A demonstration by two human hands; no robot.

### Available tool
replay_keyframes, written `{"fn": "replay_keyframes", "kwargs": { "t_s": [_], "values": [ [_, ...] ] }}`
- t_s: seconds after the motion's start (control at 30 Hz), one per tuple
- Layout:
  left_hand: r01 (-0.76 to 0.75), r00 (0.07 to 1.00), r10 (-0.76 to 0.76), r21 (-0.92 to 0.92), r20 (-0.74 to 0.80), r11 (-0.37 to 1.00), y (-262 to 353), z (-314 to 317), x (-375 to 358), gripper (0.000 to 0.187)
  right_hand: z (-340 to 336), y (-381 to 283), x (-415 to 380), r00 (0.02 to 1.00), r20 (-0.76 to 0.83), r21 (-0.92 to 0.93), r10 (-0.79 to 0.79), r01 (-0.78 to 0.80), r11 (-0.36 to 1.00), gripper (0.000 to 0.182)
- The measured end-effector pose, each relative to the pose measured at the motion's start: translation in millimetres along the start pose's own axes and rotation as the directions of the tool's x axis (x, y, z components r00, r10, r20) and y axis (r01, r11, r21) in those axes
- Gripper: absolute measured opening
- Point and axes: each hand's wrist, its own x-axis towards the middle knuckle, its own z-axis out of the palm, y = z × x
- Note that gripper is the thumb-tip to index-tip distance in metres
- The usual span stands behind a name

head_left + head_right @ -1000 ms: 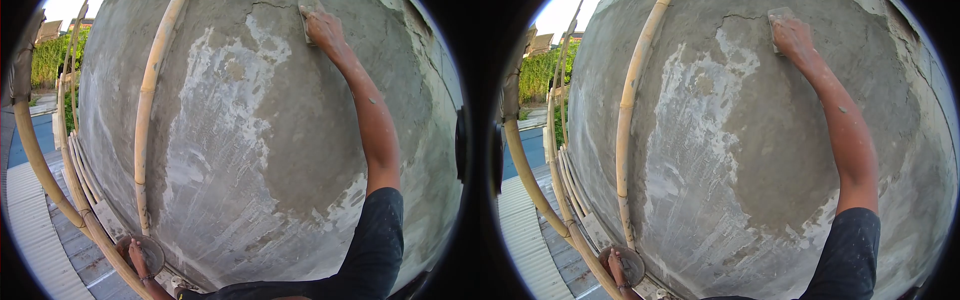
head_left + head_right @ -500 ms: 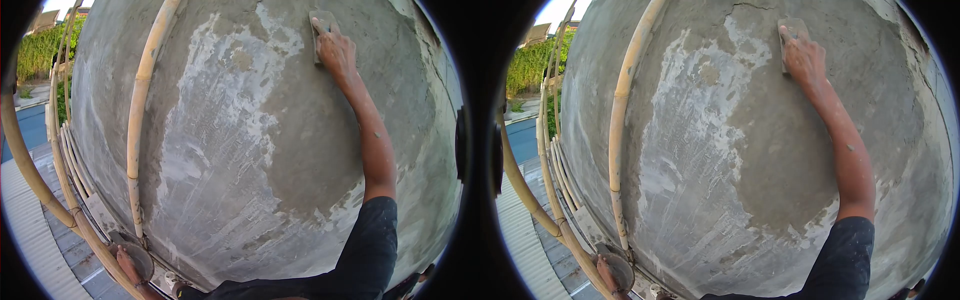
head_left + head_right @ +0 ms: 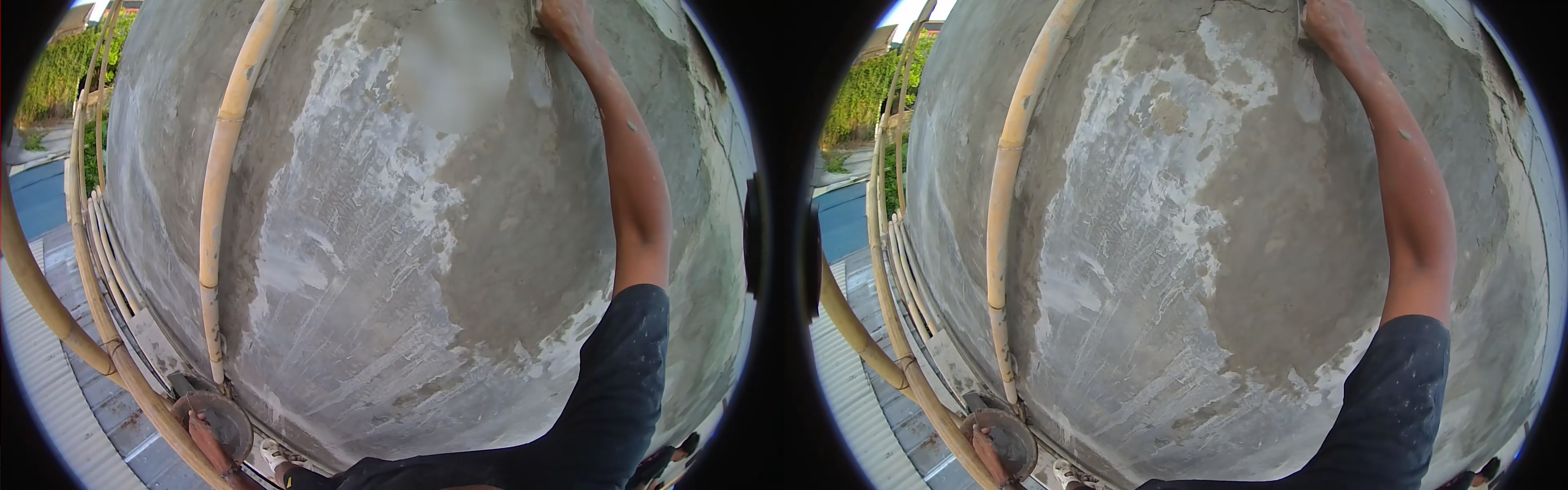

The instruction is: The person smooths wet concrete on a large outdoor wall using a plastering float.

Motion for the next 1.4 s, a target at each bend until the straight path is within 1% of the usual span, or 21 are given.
{"fn": "replay_keyframes", "kwargs": {
  "t_s": [0.07, 0.13, 0.2, 0.27, 0.3, 0.37, 0.4, 0.47, 0.53, 0.63, 0.7, 0.77, 0.83, 0.9, 0.93, 1.0, 1.03, 1.1, 1.2, 1.27, 1.4],
  "values": [
    [-0.043, 0.999, 0.043, 0.010, -0.026, 0.999, -5.3, -0.5, 5.3, 0.048, -38.7, -30.1, -49.3, 1.000, 0.002, 0.020, -0.013, 0.013, 1.000, 0.034],
    [0.009, 1.000, -0.010, 0.029, 0.026, 1.000, -26.3, -0.8, 12.9, 0.047, -45.5, -44.8, -86.7, 0.947, -0.279, -0.078, -0.160, 0.144, 0.987, 0.033],
    [-0.031, 0.999, 0.031, 0.000, 0.012, 1.000, -21.2, 0.3, 10.7, 0.047, -22.8, -14.0, -36.3, 0.994, -0.101, -0.043, -0.047, 0.043, 0.998, 0.034],
    [-0.080, 0.996, 0.078, -0.077, -0.036, 0.994, -13.8, 2.0, -3.8, 0.045, -12.0, -5.1, 8.0, 0.972, 0.176, -0.193, -0.157, 0.190, 0.963, 0.041],
    [-0.079, 0.997, 0.077, -0.066, -0.030, 0.995, 7.6, -0.4, -16.6, 0.045, -4.7, -3.2, 3.6, 0.920, -0.241, -0.122, -0.308, 0.286, 0.950, 0.044],
    [-0.128, 0.992, 0.128, 0.014, 0.005, 0.992, 57.8, 2.6, -40.1, 0.046, -26.7, -26.5, -33.5, 0.971, -0.151, -0.138, -0.186, 0.166, 0.976, 0.041],
    [-0.135, 0.991, 0.135, 0.010, 0.007, 0.991, 22.1, 1.3, -18.7, 0.046, -33.7, -35.8, -47.6, 0.996, -0.066, -0.157, -0.053, 0.043, 0.987, 0.039],
    [-0.099, 0.995, 0.097, -0.095, -0.025, 0.991, -82.7, -1.7, 24.8, 0.049, -23.0, -26.0, -38.8, 0.994, -0.098, -0.130, -0.058, 0.045, 0.990, 0.038],
    [-0.112, 0.993, 0.107, -0.119, -0.048, 0.986, -86.4, -0.6, 20.7, 0.051, -4.3, -11.7, -8.2, 0.920, -0.271, -0.042, -0.283, 0.283, 0.958, 0.040],
    [-0.073, 0.997, 0.071, -0.040, -0.031, 0.997, -80.1, -10.8, 25.6, 0.051, -9.8, -22.6, -4.7, 0.990, -0.074, -0.107, -0.118, 0.110, 0.988, 0.038],
    [-0.002, 1.000, -0.004, 0.173, 0.030, 0.985, -56.5, -12.3, 18.6, 0.051, -33.1, -45.0, -37.2, 0.987, -0.136, -0.129, -0.083, 0.065, 0.990, 0.037],
    [-0.119, 0.993, 0.116, 0.103, 0.029, 0.988, 10.8, -4.9, -15.9, 0.051, -34.0, -47.0, -34.0, 0.979, -0.195, -0.142, -0.053, 0.025, 0.989, 0.035],
    [-0.235, 0.972, 0.233, 0.048, 0.041, 0.971, 4.1, -3.3, -16.4, 0.051, -17.6, -22.7, -1.1, 0.984, 0.127, -0.268, -0.124, 0.154, 0.951, 0.035],
    [0.006, 0.999, -0.011, 0.150, 0.034, 0.989, -11.3, -6.4, 7.0, 0.049, -17.8, -28.0, -11.7, 0.994, -0.019, -0.185, -0.110, 0.105, 0.977, 0.035],
    [0.008, 0.999, -0.013, 0.152, 0.036, 0.988, 22.0, -3.8, -4.9, 0.049, -20.4, -32.1, -16.7, 0.981, -0.173, -0.095, -0.082, 0.067, 0.993, 0.034],
    [0.140, 0.989, -0.133, 0.109, -0.068, 0.984, 115.9, 11.7, -39.7, 0.047, -22.2, -34.4, -26.4, 0.984, -0.168, -0.119, -0.056, 0.036, 0.992, 0.035],
    [0.141, 0.989, -0.135, 0.105, -0.068, 0.984, 105.5, 12.9, -40.0, 0.047, -21.5, -34.0, -29.1, 0.987, -0.159, -0.136, -0.025, 0.004, 0.991, 0.036],
    [-0.132, 0.989, 0.138, 0.113, -0.052, 0.985, 55.3, 7.1, -34.3, 0.046, -20.8, -30.8, -14.9, 0.987, -0.143, -0.100, -0.067, 0.053, 0.994, 0.037],
    [-0.186, 0.982, 0.185, 0.038, 0.038, 0.982, -64.2, -12.0, 13.3, 0.046, -8.8, -14.7, -23.9, 0.968, -0.186, -0.098, -0.167, 0.151, 0.984, 0.038],
    [-0.151, 0.989, 0.150, 0.024, 0.012, 0.988, -56.1, -5.8, 11.7, 0.047, -17.2, -19.0, -20.2, 0.933, -0.293, -0.116, -0.207, 0.180, 0.977, 0.038],
    [0.016, 0.997, -0.023, 0.091, 0.072, 0.996, -55.7, -14.3, 15.3, 0.050, -11.7, -18.5, -2.0, 0.978, -0.197, -0.019, -0.066, 0.063, 0.998, 0.038]
  ]
}}
